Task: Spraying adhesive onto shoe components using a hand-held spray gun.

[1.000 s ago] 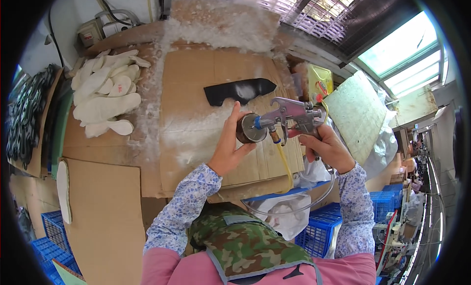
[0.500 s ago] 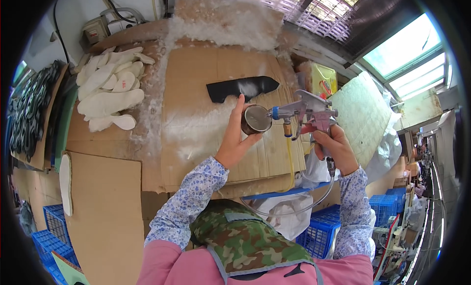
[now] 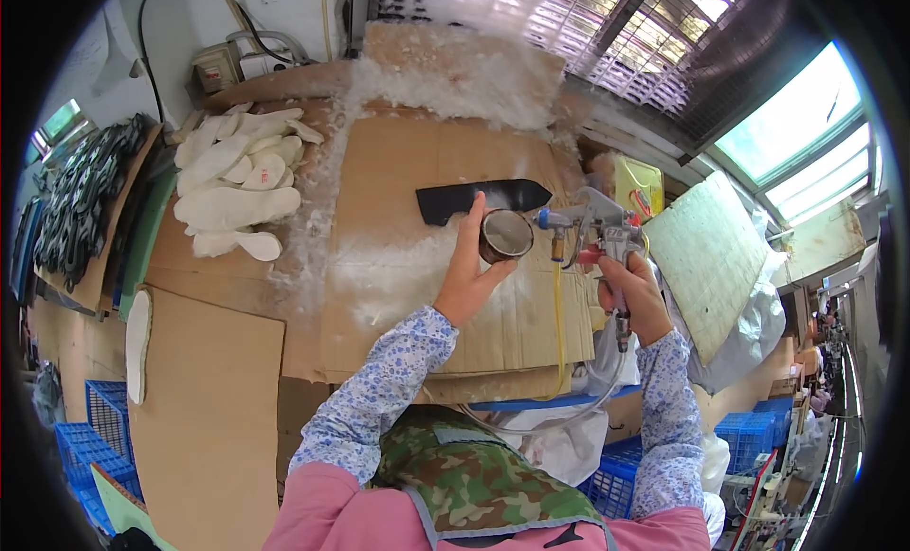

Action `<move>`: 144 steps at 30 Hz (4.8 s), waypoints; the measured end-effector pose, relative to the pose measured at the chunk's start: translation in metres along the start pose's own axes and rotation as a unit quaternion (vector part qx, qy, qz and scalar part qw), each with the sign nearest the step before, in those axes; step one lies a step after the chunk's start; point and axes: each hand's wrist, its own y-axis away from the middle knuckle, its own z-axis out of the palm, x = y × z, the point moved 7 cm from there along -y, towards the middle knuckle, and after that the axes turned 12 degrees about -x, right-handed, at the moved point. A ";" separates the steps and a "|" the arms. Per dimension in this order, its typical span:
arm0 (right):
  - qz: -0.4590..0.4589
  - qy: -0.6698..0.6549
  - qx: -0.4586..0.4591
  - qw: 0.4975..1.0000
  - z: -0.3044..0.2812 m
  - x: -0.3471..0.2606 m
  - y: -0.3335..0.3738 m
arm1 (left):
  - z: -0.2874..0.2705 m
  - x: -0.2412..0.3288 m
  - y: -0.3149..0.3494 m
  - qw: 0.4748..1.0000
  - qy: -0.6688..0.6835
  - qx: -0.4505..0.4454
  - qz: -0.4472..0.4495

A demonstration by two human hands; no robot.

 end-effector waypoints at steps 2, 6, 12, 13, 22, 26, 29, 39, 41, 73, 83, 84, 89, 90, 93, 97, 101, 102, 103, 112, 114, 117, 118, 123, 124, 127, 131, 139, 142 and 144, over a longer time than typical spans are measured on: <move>0.010 -0.042 0.012 0.999 -0.013 0.011 -0.015 | -0.006 0.001 -0.002 1.000 -0.019 0.005 0.000; -0.001 -0.135 0.009 0.991 -0.021 0.032 -0.059 | -0.047 -0.003 0.006 0.998 -0.026 0.051 -0.021; 0.084 -0.226 0.011 0.970 -0.049 0.117 -0.145 | -0.169 0.008 0.055 0.986 -0.077 0.139 -0.046; 0.092 -0.207 0.027 0.974 -0.050 0.124 -0.152 | -0.196 0.011 0.066 0.977 -0.143 0.144 -0.071; 0.102 -0.018 0.052 0.993 -0.020 0.102 -0.182 | -0.505 0.045 0.201 0.807 -0.450 0.374 -0.077; 0.097 -0.012 0.116 0.988 -0.008 0.094 -0.164 | -0.609 0.038 0.216 0.756 -0.468 0.441 -0.121; 0.080 0.005 0.196 0.977 0.013 0.072 -0.157 | -0.673 0.012 0.225 0.743 -0.466 0.455 -0.155; 0.041 0.010 0.219 0.975 0.053 0.025 -0.177 | -0.798 -0.078 0.208 0.694 -0.482 0.491 -0.213; 0.074 0.004 0.211 0.975 0.066 0.026 -0.176 | -0.814 -0.095 0.208 0.684 -0.508 0.483 -0.202; 0.098 0.089 0.083 0.988 0.034 0.099 -0.205 | -0.208 -0.073 0.027 0.881 -0.448 -0.123 -0.087; 0.064 0.265 0.108 0.956 0.058 0.093 -0.211 | -0.111 -0.178 -0.055 0.807 -0.566 -0.055 -0.159; 0.070 0.274 0.093 0.955 0.060 0.092 -0.212 | -0.111 -0.181 -0.056 0.795 -0.581 -0.069 -0.163; 0.071 0.282 0.108 0.951 0.058 0.098 -0.213 | -0.108 -0.181 -0.058 0.801 -0.572 -0.086 -0.152; 0.066 0.281 0.107 0.951 0.060 0.097 -0.215 | -0.110 -0.181 -0.058 0.794 -0.581 -0.085 -0.155; 0.076 0.285 0.111 0.949 0.064 0.097 -0.219 | -0.114 -0.182 -0.058 0.786 -0.592 -0.082 -0.161; 0.089 0.300 0.117 0.943 0.068 0.095 -0.219 | -0.117 -0.182 -0.056 0.787 -0.590 -0.072 -0.166; 0.093 0.294 0.116 0.944 0.070 0.095 -0.219 | -0.118 -0.181 -0.056 0.792 -0.587 -0.070 -0.152; 0.094 0.289 0.117 0.946 0.069 0.096 -0.219 | -0.117 -0.181 -0.056 0.793 -0.587 -0.069 -0.148; 0.094 0.290 0.118 0.945 0.067 0.098 -0.218 | -0.117 -0.180 -0.056 0.794 -0.587 -0.068 -0.143; 0.113 0.237 0.192 0.946 0.015 0.088 -0.198 | -0.115 -0.180 -0.056 0.792 -0.586 -0.076 -0.154; 0.119 0.214 0.210 0.947 -0.010 0.091 -0.190 | -0.111 -0.179 -0.057 0.791 -0.588 -0.078 -0.152; 0.141 0.177 0.228 0.947 -0.030 0.091 -0.184 | -0.114 -0.179 -0.057 0.785 -0.594 -0.081 -0.160; 0.151 0.162 0.221 0.950 -0.032 0.091 -0.185 | -0.116 -0.180 -0.057 0.782 -0.594 -0.086 -0.165; 0.148 0.140 0.223 0.953 -0.048 0.108 -0.190 | -0.111 -0.182 -0.058 0.785 -0.585 -0.107 -0.173; 0.151 0.156 0.226 0.950 -0.053 0.112 -0.191 | -0.109 -0.182 -0.058 0.788 -0.581 -0.108 -0.174; 0.153 0.172 0.227 0.946 -0.056 0.117 -0.198 | -0.112 -0.181 -0.057 0.783 -0.594 -0.089 -0.162; 0.136 0.173 0.238 0.946 -0.061 0.120 -0.200 | -0.109 -0.179 -0.059 0.783 -0.596 -0.086 -0.155; 0.133 0.139 0.228 0.954 -0.058 0.119 -0.198 | -0.109 -0.182 -0.060 0.783 -0.597 -0.092 -0.151; 0.138 0.122 0.223 0.957 -0.054 0.117 -0.196 | -0.110 -0.185 -0.059 0.778 -0.597 -0.101 -0.170; 0.145 0.112 0.223 0.957 -0.055 0.117 -0.194 | -0.110 -0.185 -0.059 0.776 -0.599 -0.103 -0.170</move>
